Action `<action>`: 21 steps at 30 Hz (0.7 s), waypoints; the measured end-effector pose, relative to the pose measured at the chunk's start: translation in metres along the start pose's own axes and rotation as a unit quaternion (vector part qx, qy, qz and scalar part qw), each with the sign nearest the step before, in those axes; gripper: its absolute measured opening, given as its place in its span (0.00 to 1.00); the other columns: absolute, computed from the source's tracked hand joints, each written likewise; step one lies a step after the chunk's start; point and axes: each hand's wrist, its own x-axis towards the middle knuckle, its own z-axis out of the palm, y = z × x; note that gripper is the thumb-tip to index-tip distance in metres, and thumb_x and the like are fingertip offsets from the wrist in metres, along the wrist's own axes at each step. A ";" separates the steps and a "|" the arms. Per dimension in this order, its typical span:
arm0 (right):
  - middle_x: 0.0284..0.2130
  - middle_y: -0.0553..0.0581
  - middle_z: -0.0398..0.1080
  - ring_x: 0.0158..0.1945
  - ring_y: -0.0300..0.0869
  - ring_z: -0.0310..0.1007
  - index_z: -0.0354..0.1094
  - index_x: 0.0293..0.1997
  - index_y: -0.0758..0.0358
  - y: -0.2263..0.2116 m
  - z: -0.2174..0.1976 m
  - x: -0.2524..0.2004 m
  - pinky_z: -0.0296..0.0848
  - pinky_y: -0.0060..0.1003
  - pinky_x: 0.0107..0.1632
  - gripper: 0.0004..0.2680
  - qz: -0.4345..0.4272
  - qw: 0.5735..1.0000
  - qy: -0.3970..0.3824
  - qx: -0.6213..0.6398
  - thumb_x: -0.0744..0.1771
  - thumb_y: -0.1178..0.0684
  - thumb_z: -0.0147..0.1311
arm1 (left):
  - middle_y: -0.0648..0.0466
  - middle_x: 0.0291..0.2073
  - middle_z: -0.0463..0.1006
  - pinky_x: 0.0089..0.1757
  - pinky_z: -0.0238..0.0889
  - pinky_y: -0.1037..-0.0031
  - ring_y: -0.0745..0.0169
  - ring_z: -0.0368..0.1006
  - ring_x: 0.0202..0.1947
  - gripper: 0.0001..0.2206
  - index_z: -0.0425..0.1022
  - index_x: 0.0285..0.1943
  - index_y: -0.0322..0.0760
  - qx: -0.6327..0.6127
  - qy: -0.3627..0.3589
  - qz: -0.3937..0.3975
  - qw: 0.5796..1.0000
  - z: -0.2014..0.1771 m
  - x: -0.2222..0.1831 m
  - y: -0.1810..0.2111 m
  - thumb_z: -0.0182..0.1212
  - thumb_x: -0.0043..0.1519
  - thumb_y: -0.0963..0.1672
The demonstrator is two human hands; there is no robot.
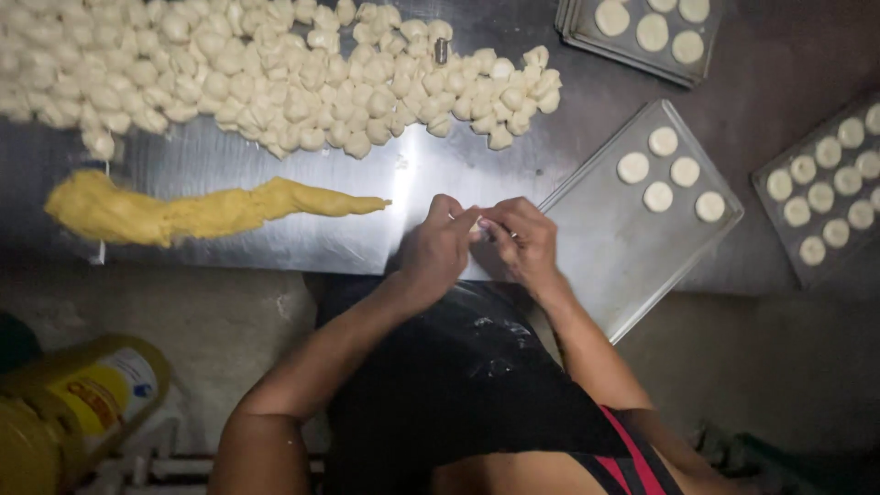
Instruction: Applying egg wash to dough rounds on a baking sheet and then portioning and shaping pieces of dough from a long roll.
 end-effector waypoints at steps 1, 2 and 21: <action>0.38 0.55 0.75 0.40 0.41 0.77 0.78 0.47 0.60 0.005 0.002 -0.005 0.75 0.34 0.42 0.07 0.031 0.998 -0.008 0.055 0.66 0.63 0.63 | 0.43 0.41 0.74 0.35 0.71 0.61 0.47 0.76 0.34 0.11 0.81 0.51 0.33 0.042 -0.024 -0.009 0.999 0.009 -0.003 -0.011 0.64 0.60 0.39; 0.37 0.54 0.76 0.39 0.41 0.77 0.77 0.46 0.60 0.010 0.007 -0.006 0.76 0.34 0.42 0.06 0.058 0.992 -0.014 0.114 0.67 0.63 0.62 | 0.44 0.40 0.74 0.36 0.71 0.60 0.45 0.76 0.34 0.08 0.81 0.50 0.36 0.089 -0.046 -0.017 0.995 0.013 -0.003 -0.023 0.62 0.64 0.39; 0.32 0.52 0.78 0.35 0.41 0.76 0.75 0.47 0.65 0.056 0.076 -0.001 0.73 0.36 0.39 0.08 0.404 0.834 -0.167 0.336 0.65 0.63 0.61 | 0.42 0.44 0.80 0.47 0.71 0.58 0.42 0.77 0.46 0.10 0.79 0.51 0.34 0.200 0.073 -0.049 0.976 -0.068 0.010 -0.159 0.63 0.61 0.41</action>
